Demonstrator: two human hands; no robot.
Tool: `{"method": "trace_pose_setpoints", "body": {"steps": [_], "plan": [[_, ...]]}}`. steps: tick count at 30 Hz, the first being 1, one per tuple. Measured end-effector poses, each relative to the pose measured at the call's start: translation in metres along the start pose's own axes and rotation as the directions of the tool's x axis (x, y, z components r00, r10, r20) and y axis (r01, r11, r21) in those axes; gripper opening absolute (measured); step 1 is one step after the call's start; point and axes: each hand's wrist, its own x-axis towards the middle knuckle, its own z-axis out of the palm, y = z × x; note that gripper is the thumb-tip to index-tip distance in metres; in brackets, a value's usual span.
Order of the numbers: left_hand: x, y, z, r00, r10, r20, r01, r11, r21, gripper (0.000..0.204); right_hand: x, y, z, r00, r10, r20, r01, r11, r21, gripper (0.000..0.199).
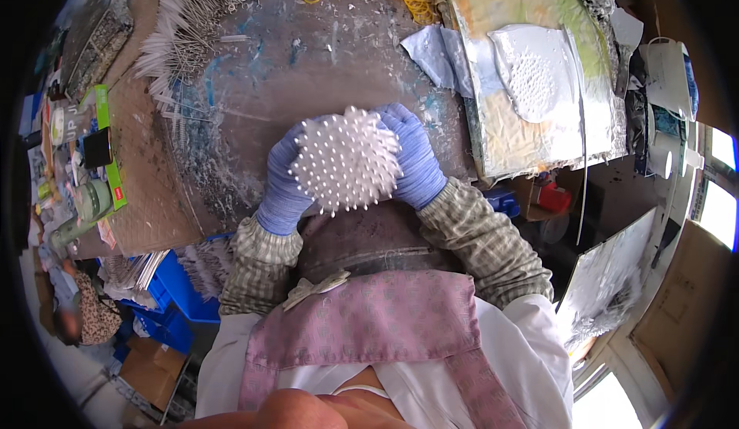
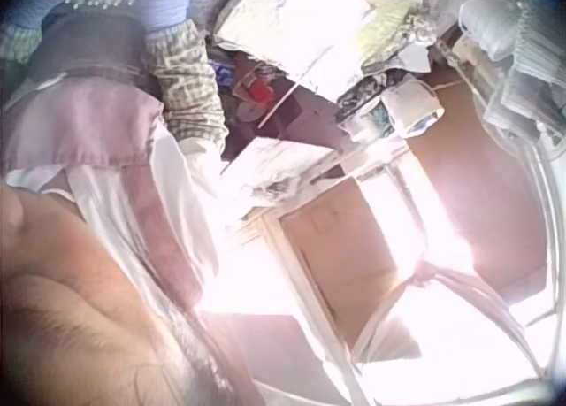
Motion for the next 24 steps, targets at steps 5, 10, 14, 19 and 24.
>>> {"method": "trace_pose_setpoints", "body": {"steps": [5, 10, 14, 19, 24], "plan": [[0.000, -0.009, -0.006, 0.996, -0.037, 0.085, 0.021, 0.984, 0.177, 0.036, 0.005, -0.001, -0.011, 0.930, -0.225, 0.290, 0.358, 0.383, -0.852, 0.046], [-0.003, -0.007, -0.005, 0.994, -0.096, 0.048, 0.091, 0.991, 0.094, 0.041, 0.005, -0.007, -0.005, 0.946, -0.196, 0.257, 0.320, 0.463, -0.827, 0.048], [-0.001, -0.004, -0.007, 0.996, 0.001, 0.088, -0.027, 0.957, 0.287, 0.044, 0.006, -0.001, -0.006, 0.936, -0.252, 0.247, 0.348, 0.539, -0.768, 0.047], [-0.001, -0.006, -0.007, 0.997, 0.008, 0.074, -0.026, 0.969, 0.245, 0.043, 0.009, 0.011, -0.010, 0.925, -0.318, 0.209, 0.366, 0.599, -0.712, 0.040], [0.000, -0.004, -0.006, 0.998, -0.030, 0.047, 0.020, 0.978, 0.207, 0.040, 0.006, -0.003, -0.008, 0.925, -0.186, 0.331, 0.364, 0.184, -0.913, 0.041]]}}
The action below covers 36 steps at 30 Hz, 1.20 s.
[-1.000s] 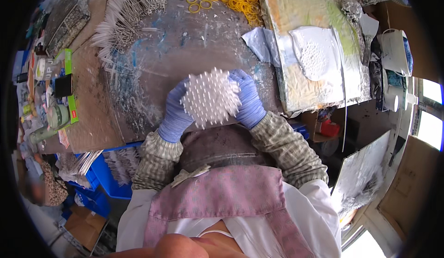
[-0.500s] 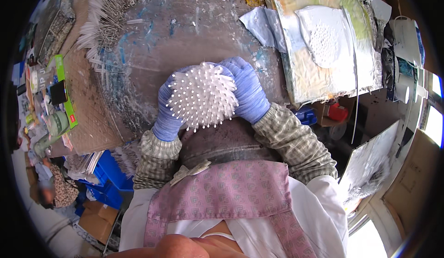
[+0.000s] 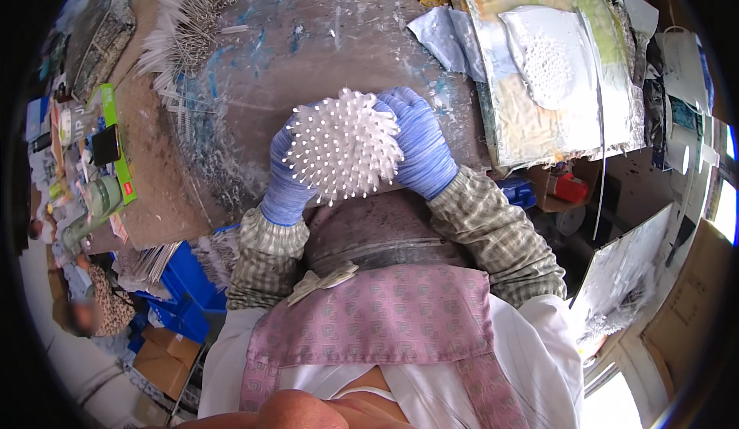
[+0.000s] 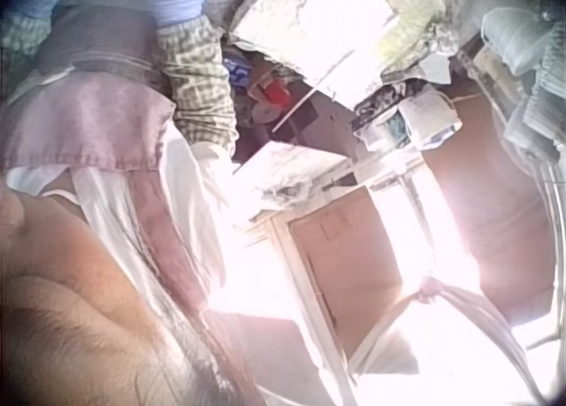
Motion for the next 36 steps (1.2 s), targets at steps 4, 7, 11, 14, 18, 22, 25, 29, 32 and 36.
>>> {"method": "trace_pose_setpoints", "body": {"steps": [4, 7, 11, 14, 18, 22, 25, 29, 32, 36], "plan": [[0.002, 0.004, 0.000, 0.995, 0.097, 0.014, -0.098, 0.988, 0.122, 0.040, 0.002, -0.002, -0.001, 0.981, -0.152, -0.118, 0.142, 0.986, -0.093, 0.036], [0.002, 0.005, 0.000, 0.996, 0.082, 0.017, -0.083, 0.992, 0.095, 0.041, 0.002, 0.002, 0.001, 0.981, -0.170, -0.089, 0.155, 0.976, -0.153, 0.036], [0.001, -0.001, 0.001, 0.997, 0.071, 0.020, -0.073, 0.988, 0.136, 0.042, 0.002, 0.002, 0.001, 0.967, -0.243, -0.075, 0.203, 0.917, -0.344, 0.034], [0.000, -0.008, 0.001, 0.993, 0.114, 0.012, -0.114, 0.974, 0.194, 0.041, 0.003, 0.001, 0.001, 0.978, -0.195, -0.080, 0.167, 0.948, -0.270, 0.032], [0.000, -0.020, 0.002, 0.976, 0.215, 0.026, -0.213, 0.933, 0.290, 0.041, 0.003, -0.002, 0.000, 0.969, -0.238, -0.071, 0.204, 0.926, -0.318, 0.030], [-0.001, -0.013, 0.004, 0.991, 0.134, -0.028, -0.129, 0.983, 0.130, 0.042, 0.003, -0.010, -0.005, 0.965, -0.215, -0.153, 0.182, 0.962, -0.204, 0.030], [-0.003, -0.016, 0.004, 0.997, 0.063, -0.041, -0.063, 0.998, -0.013, 0.046, 0.003, -0.011, -0.001, 0.947, -0.177, -0.267, 0.196, 0.980, 0.044, 0.028], [0.001, -0.027, -0.001, 0.944, 0.318, 0.082, -0.314, 0.803, 0.507, 0.056, 0.006, -0.014, -0.004, 0.942, -0.248, -0.225, 0.213, 0.962, -0.170, 0.027], [0.003, -0.033, 0.001, 0.922, 0.365, 0.132, -0.369, 0.717, 0.592, 0.059, 0.004, -0.008, -0.003, 0.935, -0.312, -0.169, 0.242, 0.909, -0.339, 0.028], [0.004, -0.030, 0.000, 0.907, 0.397, 0.143, -0.402, 0.708, 0.581, 0.060, 0.005, -0.002, 0.001, 0.920, -0.352, -0.171, 0.275, 0.893, -0.357, 0.028]]}}
